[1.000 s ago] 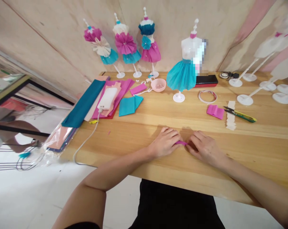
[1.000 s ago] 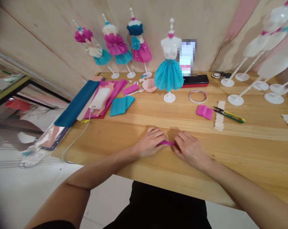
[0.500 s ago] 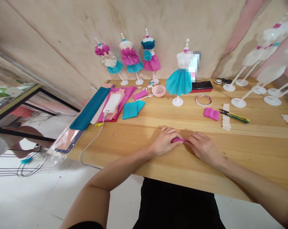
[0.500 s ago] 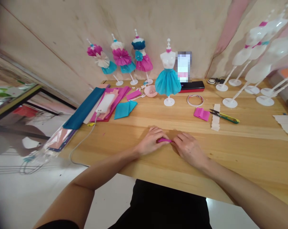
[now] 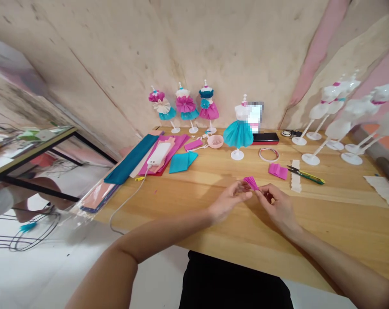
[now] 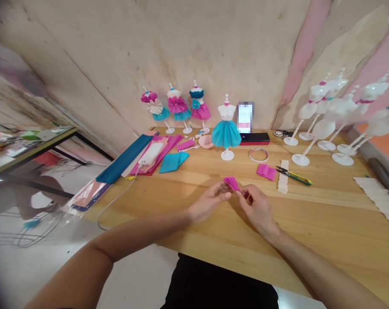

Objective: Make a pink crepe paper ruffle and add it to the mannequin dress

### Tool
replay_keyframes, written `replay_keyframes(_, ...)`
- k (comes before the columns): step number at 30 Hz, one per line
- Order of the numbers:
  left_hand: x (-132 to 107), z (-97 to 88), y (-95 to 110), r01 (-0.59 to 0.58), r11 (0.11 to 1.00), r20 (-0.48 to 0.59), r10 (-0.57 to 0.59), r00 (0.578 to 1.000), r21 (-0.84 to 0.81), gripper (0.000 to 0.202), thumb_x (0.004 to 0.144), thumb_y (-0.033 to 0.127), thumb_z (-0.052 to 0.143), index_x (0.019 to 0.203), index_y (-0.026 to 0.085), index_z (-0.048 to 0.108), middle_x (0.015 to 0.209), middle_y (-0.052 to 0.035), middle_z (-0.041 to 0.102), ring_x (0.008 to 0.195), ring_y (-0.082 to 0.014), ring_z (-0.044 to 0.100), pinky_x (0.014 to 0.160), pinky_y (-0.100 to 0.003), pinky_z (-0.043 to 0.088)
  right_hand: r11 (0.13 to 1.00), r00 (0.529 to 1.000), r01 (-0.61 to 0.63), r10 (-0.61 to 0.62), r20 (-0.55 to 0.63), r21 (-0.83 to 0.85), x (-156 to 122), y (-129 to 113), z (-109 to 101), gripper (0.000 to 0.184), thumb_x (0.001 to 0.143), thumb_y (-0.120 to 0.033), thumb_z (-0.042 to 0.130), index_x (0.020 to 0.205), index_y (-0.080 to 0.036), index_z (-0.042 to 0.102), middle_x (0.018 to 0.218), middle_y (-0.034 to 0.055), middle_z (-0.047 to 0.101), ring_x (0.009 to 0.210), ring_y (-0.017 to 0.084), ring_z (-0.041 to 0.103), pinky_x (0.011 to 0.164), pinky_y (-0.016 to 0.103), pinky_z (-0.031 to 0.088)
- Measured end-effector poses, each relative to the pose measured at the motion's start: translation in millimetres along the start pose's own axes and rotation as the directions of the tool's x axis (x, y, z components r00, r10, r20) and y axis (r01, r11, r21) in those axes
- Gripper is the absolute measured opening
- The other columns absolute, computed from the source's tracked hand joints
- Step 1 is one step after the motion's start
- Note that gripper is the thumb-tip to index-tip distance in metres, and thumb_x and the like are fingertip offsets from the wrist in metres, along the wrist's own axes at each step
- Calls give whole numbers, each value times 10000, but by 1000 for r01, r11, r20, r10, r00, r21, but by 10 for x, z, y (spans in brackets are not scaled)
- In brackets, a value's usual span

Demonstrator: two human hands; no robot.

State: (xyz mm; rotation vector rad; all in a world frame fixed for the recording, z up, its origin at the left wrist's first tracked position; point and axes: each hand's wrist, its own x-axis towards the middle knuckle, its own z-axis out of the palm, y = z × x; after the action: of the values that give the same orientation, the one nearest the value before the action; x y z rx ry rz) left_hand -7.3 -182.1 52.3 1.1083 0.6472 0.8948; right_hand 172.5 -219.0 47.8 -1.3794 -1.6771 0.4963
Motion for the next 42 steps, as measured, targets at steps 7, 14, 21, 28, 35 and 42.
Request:
replay_keyframes(7,272,413,-279,63,882,-22,-83,996,-468,209,778,280,722,936,153,673,1029,-61,671,1014,-158,611,1007,-321,393,999,997,-10,8,-72,-36,43,137,-45,202,901,-390,538,875,-210,624,842,38,659,657,152,537,600,301,405)
replay_keyframes(14,389,82,-227,262,829,141,-222,965,-494,211,833,252,672,1008,136,650,902,-35,648,804,-74,625,768,-197,468,976,987,-159,161,-2,147,213,129,-258,274,857,-458,601,989,-223,651,921,53,666,762,184,570,667,323,414)
replay_keyframes(21,329,20,-268,468,766,320,-353,879,-440,206,807,212,702,971,94,659,867,-56,655,656,-32,582,657,-159,452,481,778,-603,181,601,636,288,266,-273,434,784,-333,720,1186,-220,605,906,43,641,757,151,574,660,283,426)
replay_keyframes(28,301,5,-218,574,691,413,-412,812,-439,197,796,153,702,972,81,649,846,-80,656,626,-32,576,624,-138,456,436,690,-677,96,717,593,309,302,-355,577,718,-209,769,1253,-235,557,1050,58,657,868,154,598,813,303,440)
replay_keyframes(35,285,35,-231,568,671,394,-415,820,-476,163,816,144,675,966,125,615,840,-29,596,635,-18,547,619,-137,438,523,739,-616,125,662,588,306,361,-289,252,711,-310,768,883,-200,619,810,20,614,734,148,538,670,283,412)
replay_keyframes(42,314,52,-304,408,840,313,-303,900,-359,393,809,519,630,942,151,591,924,-62,619,842,-134,626,794,-273,456,539,771,-610,233,593,581,313,366,-220,286,693,-393,757,813,-203,580,701,-8,533,572,117,423,560,282,361)
